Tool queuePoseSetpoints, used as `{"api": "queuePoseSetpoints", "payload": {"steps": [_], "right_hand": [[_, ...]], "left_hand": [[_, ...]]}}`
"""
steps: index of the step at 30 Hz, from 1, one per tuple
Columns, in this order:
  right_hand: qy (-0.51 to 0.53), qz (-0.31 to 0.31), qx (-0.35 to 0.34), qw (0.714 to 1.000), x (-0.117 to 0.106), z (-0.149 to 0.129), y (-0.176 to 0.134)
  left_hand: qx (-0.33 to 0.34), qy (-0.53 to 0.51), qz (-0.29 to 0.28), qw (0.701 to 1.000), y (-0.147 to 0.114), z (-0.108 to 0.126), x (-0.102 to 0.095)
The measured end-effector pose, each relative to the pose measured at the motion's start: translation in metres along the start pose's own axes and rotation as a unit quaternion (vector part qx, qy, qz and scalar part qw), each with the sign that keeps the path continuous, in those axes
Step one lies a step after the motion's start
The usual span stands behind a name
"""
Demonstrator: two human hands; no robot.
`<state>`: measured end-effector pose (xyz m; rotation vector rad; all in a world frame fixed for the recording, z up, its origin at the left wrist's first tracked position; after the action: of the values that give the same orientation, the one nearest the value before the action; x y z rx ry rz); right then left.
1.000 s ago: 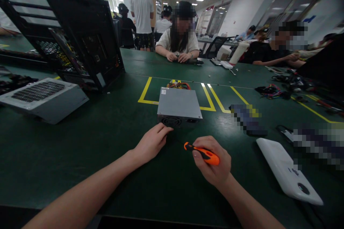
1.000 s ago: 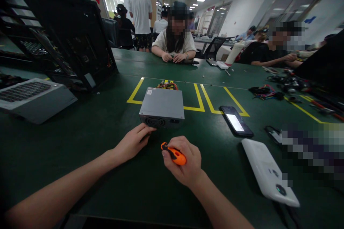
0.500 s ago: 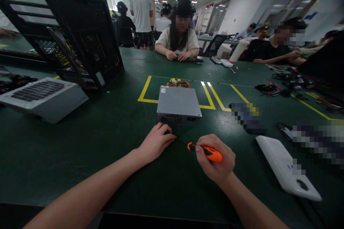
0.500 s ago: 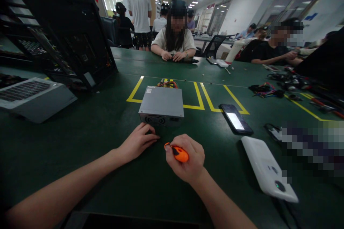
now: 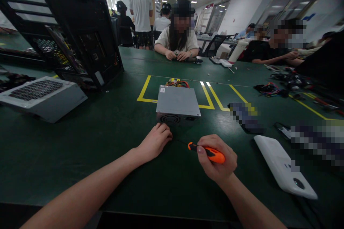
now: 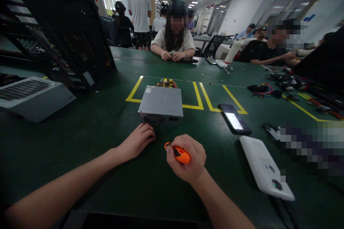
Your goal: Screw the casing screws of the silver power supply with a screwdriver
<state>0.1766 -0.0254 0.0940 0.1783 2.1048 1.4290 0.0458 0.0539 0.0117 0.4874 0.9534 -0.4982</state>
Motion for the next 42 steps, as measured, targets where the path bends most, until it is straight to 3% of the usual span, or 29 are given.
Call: {"api": "queuePoseSetpoints", "payload": {"steps": [5, 12, 16, 20, 24, 34, 42], "right_hand": [[0.004, -0.005, -0.004, 1.0, 0.001, -0.001, 0.001], [-0.001, -0.015, -0.005, 1.0, 0.003, -0.003, 0.001], [0.014, 0.008, -0.004, 1.0, -0.002, -0.002, -0.001], [0.032, 0.056, -0.017, 0.998, -0.012, -0.003, -0.005], [0.043, 0.062, -0.032, 0.997, -0.014, -0.006, -0.006], [0.042, 0.073, -0.03, 0.996, -0.016, -0.008, -0.006], [0.065, 0.044, -0.039, 0.996, -0.011, -0.007, -0.008]], "left_hand": [[0.006, -0.001, -0.004, 1.0, 0.0, -0.007, 0.001], [0.002, 0.003, -0.013, 1.0, 0.001, 0.001, 0.002], [-0.028, -0.092, -0.01, 0.995, 0.002, -0.003, 0.001], [-0.082, -0.243, -0.053, 0.965, 0.004, -0.015, 0.005], [-0.088, -0.322, -0.082, 0.939, 0.005, -0.018, 0.009], [-0.076, -0.364, -0.106, 0.922, 0.005, -0.017, 0.012], [-0.076, -0.383, -0.121, 0.913, 0.005, -0.018, 0.013]]}}
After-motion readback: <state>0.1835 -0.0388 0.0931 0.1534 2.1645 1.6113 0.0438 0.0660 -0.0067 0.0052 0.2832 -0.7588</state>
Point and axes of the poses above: each hand's wrist, its own y-axis towards the middle knuckle, its own x-axis out of the palm, z = x × y, the point moved 8 cm from there along y, towards the middle knuckle, and after that the axes turned 9 degrees about -x, right-handed, at the moved point
